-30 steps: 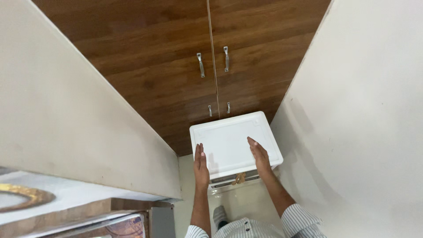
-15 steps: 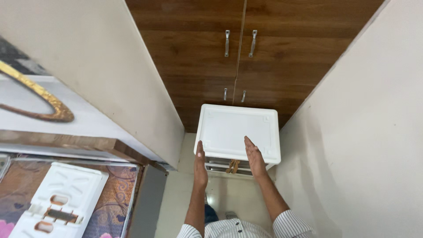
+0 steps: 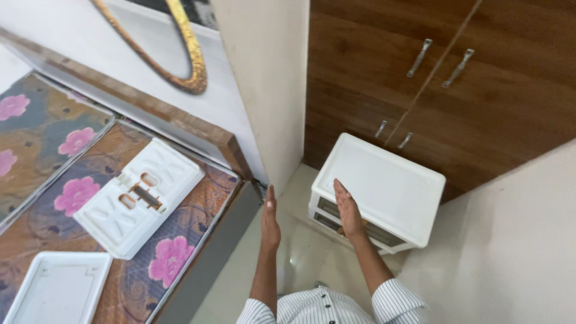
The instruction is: The person assembles a white collapsible plastic crate by unfolding its sides and inserting a frame piece. They manipulate the crate's hinged panels and secure the frame into place.
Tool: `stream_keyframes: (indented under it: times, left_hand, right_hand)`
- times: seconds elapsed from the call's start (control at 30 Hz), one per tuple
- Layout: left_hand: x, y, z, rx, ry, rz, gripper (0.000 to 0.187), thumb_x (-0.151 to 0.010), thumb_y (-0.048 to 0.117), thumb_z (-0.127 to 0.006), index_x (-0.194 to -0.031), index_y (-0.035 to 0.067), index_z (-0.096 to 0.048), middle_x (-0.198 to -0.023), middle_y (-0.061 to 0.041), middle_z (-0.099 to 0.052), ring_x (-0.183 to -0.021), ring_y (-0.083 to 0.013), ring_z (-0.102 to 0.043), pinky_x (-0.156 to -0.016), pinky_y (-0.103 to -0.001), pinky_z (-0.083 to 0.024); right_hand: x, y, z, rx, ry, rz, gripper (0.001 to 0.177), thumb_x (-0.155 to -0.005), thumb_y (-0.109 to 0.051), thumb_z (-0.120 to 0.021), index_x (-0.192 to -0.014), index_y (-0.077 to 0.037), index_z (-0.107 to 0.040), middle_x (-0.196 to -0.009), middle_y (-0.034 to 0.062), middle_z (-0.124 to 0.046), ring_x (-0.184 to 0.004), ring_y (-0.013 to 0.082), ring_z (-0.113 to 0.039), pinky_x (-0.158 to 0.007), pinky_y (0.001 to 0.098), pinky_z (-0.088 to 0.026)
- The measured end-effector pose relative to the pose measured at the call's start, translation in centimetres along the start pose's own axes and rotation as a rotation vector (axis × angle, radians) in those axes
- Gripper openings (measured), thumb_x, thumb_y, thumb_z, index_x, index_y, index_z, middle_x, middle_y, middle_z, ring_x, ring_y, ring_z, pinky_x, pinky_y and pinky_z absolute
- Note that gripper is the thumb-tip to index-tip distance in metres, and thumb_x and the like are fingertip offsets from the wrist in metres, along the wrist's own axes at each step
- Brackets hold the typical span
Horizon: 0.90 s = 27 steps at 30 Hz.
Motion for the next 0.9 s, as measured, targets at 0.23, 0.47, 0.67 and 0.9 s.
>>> stream_keyframes:
  times: [0.23, 0.47, 0.67, 0.9]
  left_hand:
    - [2.3, 1.9, 8.7, 0.043, 0.172, -0.021, 0.073, -0.108, 0.049, -0.027, -0.162, -0.001, -0.022, -0.171, -0.018, -0.023, -0.159, -0.0315, -0.019, -0.128, -0.043, -0.013]
    - [4.7, 4.1, 18.0, 0.001, 0.307, -0.041, 0.072, -0.109, 0.048, -0.026, -0.161, -0.001, -0.024, -0.17, -0.018, -0.024, -0.159, -0.0312, -0.02, -0.128, -0.043, -0.014]
    - [7.0, 5.6, 25.3, -0.022, 0.401, -0.099, 0.071, -0.11, 0.049, -0.024, -0.161, 0.0, -0.027, -0.17, -0.019, -0.028, -0.158, -0.0322, -0.022, -0.128, -0.044, -0.016]
    - [10.5, 6.5, 31.7, -0.036, 0.548, -0.037, 0.072, -0.108, 0.05, -0.025, -0.161, 0.001, -0.028, -0.169, -0.017, -0.029, -0.156, -0.0322, -0.027, -0.126, -0.044, -0.021]
  right_hand:
    - [-2.3, 1.6, -8.7, -0.002, -0.152, -0.082, 0.066, -0.108, -0.038, -0.017, -0.159, 0.003, -0.025, -0.171, 0.0175, -0.021, -0.159, 0.0281, -0.015, -0.129, 0.0392, -0.008]
    - [-3.0, 5.3, -18.4, -0.024, -0.286, -0.119, 0.064, -0.109, -0.036, -0.019, -0.159, 0.002, -0.026, -0.17, 0.0184, -0.023, -0.159, 0.0284, -0.018, -0.129, 0.0395, -0.009]
    - [-3.0, 8.8, -25.6, -0.092, -0.372, -0.132, 0.062, -0.11, -0.033, -0.021, -0.159, 0.005, -0.027, -0.169, 0.0201, -0.026, -0.158, 0.0294, -0.023, -0.129, 0.0406, -0.012]
    - [-1.6, 10.3, -33.1, -0.089, -0.515, -0.132, 0.063, -0.11, -0.034, -0.02, -0.159, 0.005, -0.025, -0.169, 0.0197, -0.027, -0.159, 0.029, -0.022, -0.13, 0.0403, -0.011]
Point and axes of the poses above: each hand's wrist, its own x-axis away from the middle knuckle, its own z-axis out of the back of the hand, y = z × x, the point moved 1 cm from there along -x, towards the middle knuckle
